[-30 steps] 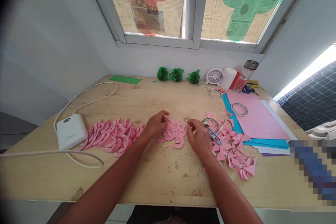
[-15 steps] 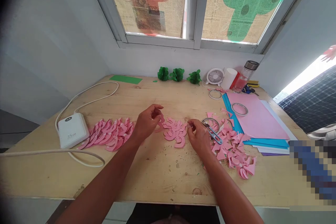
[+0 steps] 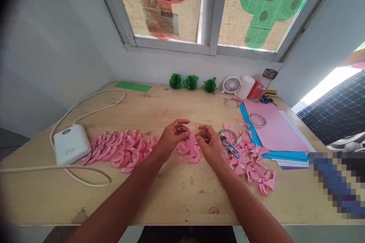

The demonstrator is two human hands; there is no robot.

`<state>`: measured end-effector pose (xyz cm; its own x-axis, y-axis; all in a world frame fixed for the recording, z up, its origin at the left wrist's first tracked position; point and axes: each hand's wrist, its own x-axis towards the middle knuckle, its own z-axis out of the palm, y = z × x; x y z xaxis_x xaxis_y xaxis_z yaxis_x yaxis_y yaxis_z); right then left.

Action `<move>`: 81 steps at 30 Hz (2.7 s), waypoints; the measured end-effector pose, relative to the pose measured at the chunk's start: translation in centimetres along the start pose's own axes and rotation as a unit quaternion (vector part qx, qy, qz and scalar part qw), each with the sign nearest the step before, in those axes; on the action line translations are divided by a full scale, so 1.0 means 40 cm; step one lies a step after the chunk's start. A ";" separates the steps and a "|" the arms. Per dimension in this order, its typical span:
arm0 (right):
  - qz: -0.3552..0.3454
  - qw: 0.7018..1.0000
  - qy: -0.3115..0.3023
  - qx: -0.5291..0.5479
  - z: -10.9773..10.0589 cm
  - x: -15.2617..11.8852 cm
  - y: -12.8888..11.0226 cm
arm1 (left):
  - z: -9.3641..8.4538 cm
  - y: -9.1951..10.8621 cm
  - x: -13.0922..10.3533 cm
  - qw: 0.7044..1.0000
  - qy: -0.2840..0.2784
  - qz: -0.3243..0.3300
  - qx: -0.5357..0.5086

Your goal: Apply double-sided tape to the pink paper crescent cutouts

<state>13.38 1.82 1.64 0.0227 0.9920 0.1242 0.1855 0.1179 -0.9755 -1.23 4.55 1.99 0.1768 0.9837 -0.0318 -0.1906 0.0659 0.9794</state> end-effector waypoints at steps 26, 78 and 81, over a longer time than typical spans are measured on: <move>0.037 0.990 0.064 0.121 0.045 0.006 0.090 | 0.051 -0.079 -0.016 0.990 0.105 -0.042 -0.089; 0.013 0.998 0.049 -0.034 0.036 0.000 0.073 | 0.037 -0.085 -0.027 0.992 0.060 0.098 0.049; 0.013 0.997 0.057 -0.041 0.036 -0.002 0.068 | 0.040 -0.082 -0.027 0.992 0.064 0.097 0.039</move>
<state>12.47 2.13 -1.26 0.1395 0.9825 0.1237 0.2639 0.0835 -0.9609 0.76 3.00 -0.89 0.0196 0.9900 0.1395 -0.1332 -0.1357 0.9818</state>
